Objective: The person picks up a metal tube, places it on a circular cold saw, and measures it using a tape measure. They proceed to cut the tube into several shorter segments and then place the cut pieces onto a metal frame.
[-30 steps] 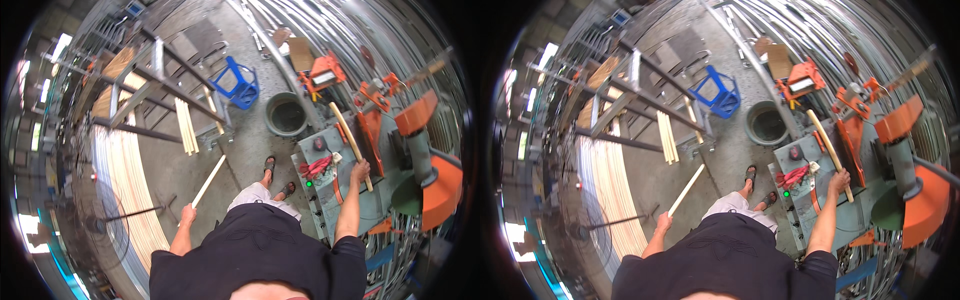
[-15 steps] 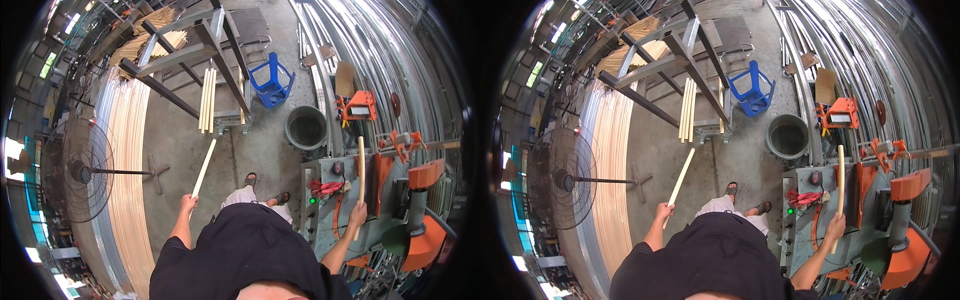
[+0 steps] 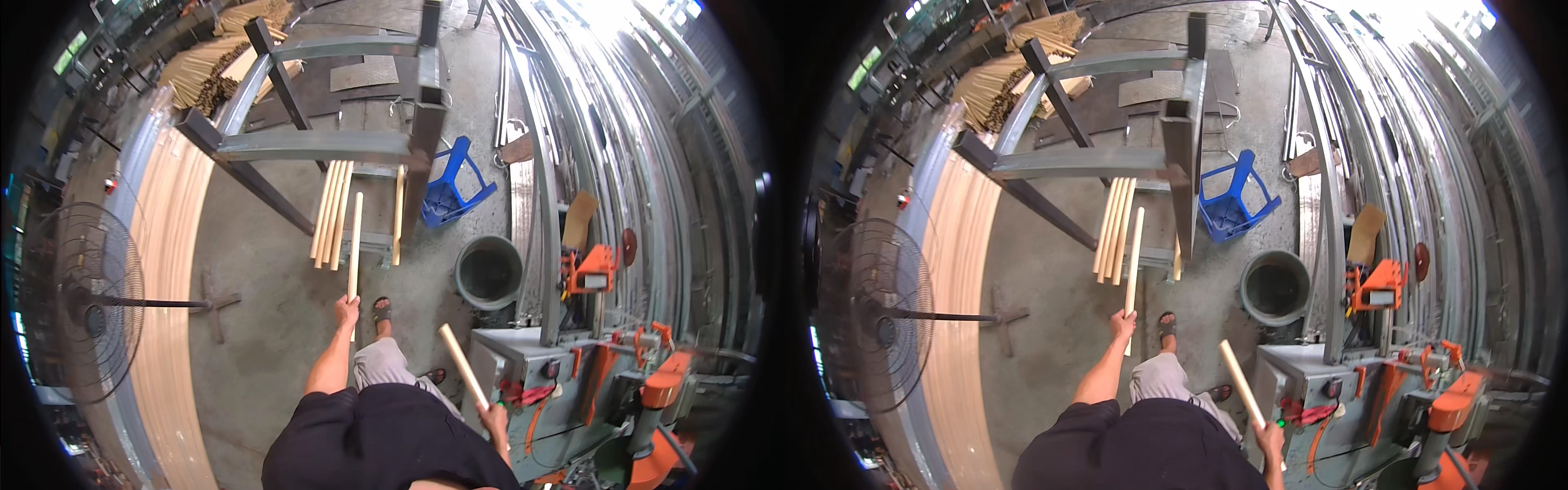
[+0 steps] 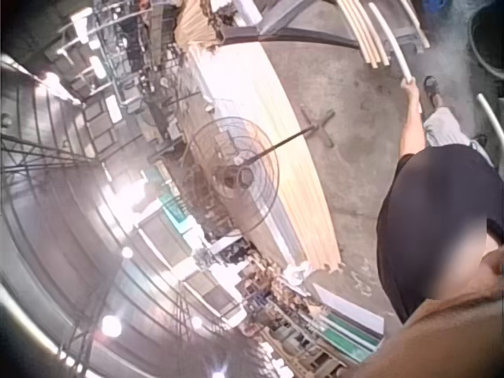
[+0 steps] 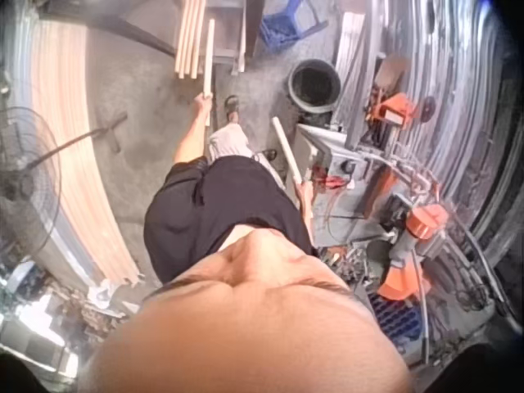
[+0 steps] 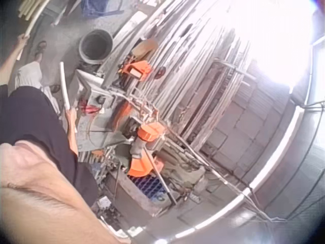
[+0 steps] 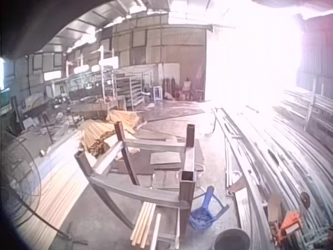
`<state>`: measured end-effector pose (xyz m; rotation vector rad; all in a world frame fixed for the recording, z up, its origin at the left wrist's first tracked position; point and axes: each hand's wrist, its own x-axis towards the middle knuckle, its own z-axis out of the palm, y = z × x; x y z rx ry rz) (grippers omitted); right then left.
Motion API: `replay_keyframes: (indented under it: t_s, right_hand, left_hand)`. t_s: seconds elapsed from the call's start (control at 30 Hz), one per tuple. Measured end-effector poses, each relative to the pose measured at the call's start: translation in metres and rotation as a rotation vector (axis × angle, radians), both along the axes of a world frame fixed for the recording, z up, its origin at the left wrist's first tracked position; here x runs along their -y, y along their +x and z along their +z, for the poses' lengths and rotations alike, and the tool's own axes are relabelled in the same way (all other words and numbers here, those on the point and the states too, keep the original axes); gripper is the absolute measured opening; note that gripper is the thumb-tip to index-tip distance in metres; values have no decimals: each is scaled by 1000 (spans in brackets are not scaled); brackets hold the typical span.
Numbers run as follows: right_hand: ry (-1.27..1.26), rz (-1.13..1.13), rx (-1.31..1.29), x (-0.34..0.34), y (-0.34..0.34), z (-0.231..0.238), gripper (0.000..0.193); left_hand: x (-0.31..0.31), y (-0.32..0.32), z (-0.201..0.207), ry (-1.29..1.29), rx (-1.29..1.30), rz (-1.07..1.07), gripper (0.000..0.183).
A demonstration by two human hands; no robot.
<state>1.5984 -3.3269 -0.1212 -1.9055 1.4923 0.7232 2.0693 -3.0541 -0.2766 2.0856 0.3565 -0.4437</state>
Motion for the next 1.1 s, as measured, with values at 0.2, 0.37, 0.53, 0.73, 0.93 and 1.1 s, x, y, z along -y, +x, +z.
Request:
replay_keyframes:
  t_s: [0.2,0.37,0.53,0.73,0.93,1.1]
  right_hand:
    - [12,110,-292,-33,37,26,57]
    - [180,85,-305,-28,124,51,55]
    - [271,72,-257,-40,196,23,43]
    - [696,-87,230,-52,357,28,24]
    - [661,67,369,-60,504,21,24]
    - [721,101,495,-92,580,-15,25]
  left_hand:
    - [115,122,-75,37,148,-1,24]
    - [149,185,-158,-78,391,-28,44]
    - [151,221,-169,-191,324,-65,47]
    - [81,201,-129,-186,-35,-106,50]
    - [-107,48,-113,91,-244,-420,48]
    - [-277,-113,-83,398,-336,-355,37]
